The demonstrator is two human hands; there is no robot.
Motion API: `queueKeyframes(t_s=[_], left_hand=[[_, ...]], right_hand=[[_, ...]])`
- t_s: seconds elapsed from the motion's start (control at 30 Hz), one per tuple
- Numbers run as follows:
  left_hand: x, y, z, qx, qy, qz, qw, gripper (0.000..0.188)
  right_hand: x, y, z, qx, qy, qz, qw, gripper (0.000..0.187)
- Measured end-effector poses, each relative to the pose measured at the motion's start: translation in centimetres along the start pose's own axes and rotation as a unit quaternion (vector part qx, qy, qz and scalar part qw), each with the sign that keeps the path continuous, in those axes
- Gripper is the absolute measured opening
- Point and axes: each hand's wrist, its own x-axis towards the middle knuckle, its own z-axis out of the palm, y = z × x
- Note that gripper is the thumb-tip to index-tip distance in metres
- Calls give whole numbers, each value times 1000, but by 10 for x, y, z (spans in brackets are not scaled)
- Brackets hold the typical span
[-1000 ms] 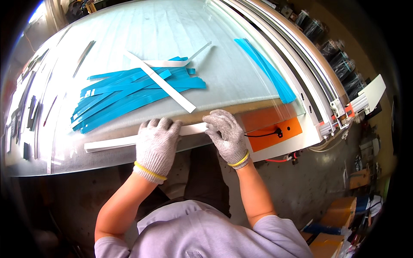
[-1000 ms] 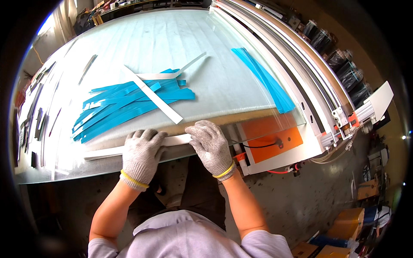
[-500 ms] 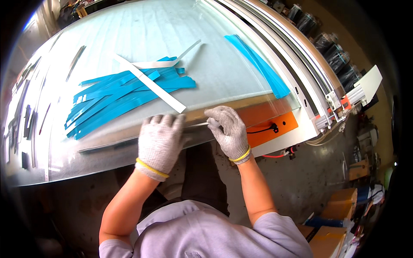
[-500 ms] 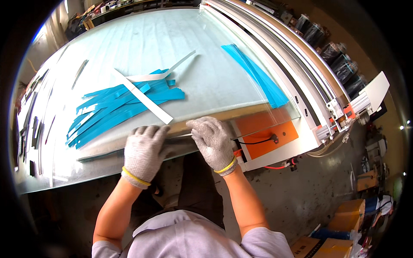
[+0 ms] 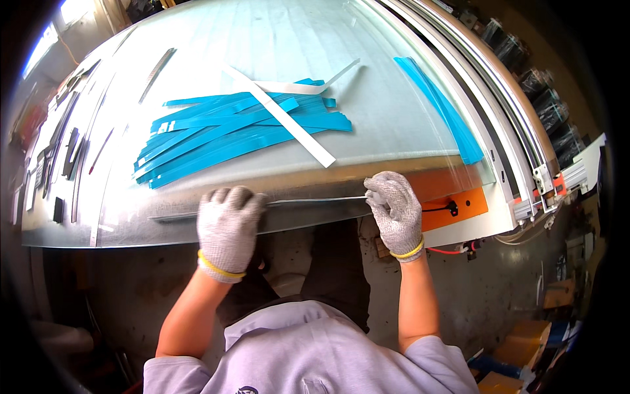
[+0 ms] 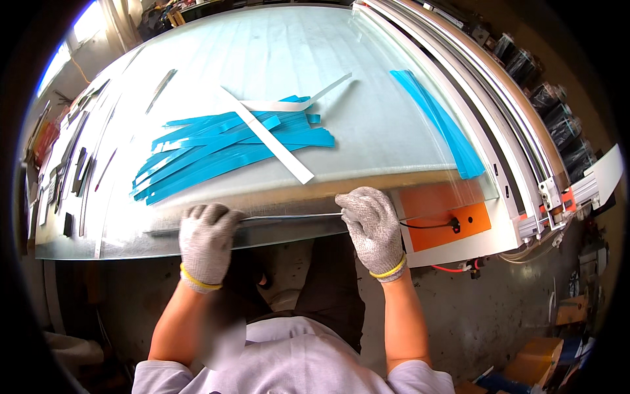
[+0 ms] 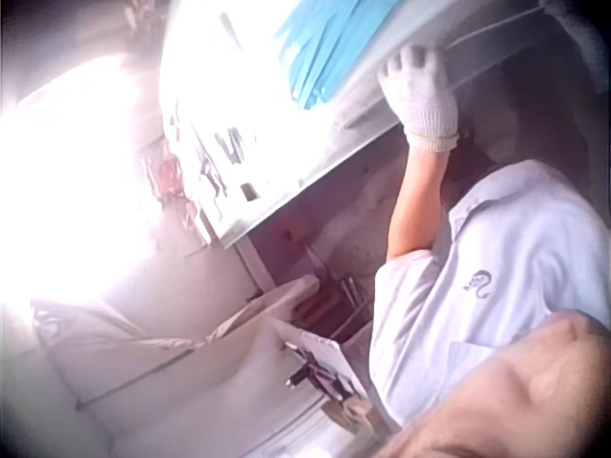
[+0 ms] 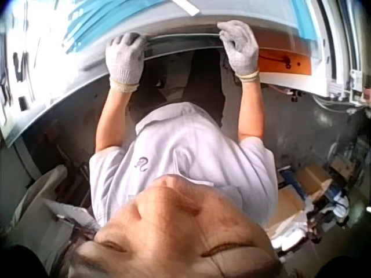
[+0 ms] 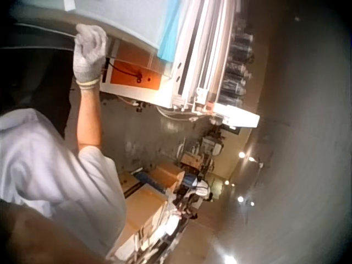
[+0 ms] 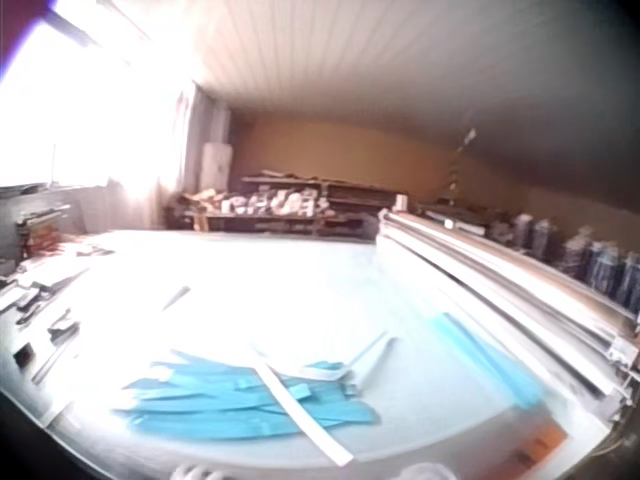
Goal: The person picks up blue plastic strips and white rods from the floor and table, measures the strips with a ruler, and then inserts the white rods into the blue strips. The person repeats this process for multiple strips, stacking the assembled pieces on the table.
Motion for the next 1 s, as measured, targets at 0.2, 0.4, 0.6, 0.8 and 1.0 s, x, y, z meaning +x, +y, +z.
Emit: queueKeyframes(t_s=[0.2,0.4,0.6,0.8,1.0], left_hand=[[-17,-30,-16,1,-3,13,1000,19],[-8,-30,-27,-47,-67,-5,997,10],[11,-25,-40,-127,-186,-50,973,12],[25,-19,-36,-265,-193,-118,937,14],[50,1,-35,-386,-190,-240,871,16]], right_hand=[[2,1,0,30,1,21,999,37],[-1,6,-7,112,-14,118,987,39],[17,9,-29,178,-30,169,969,40],[21,-9,-30,197,113,190,955,31],[-2,-41,-12,157,312,138,927,17]])
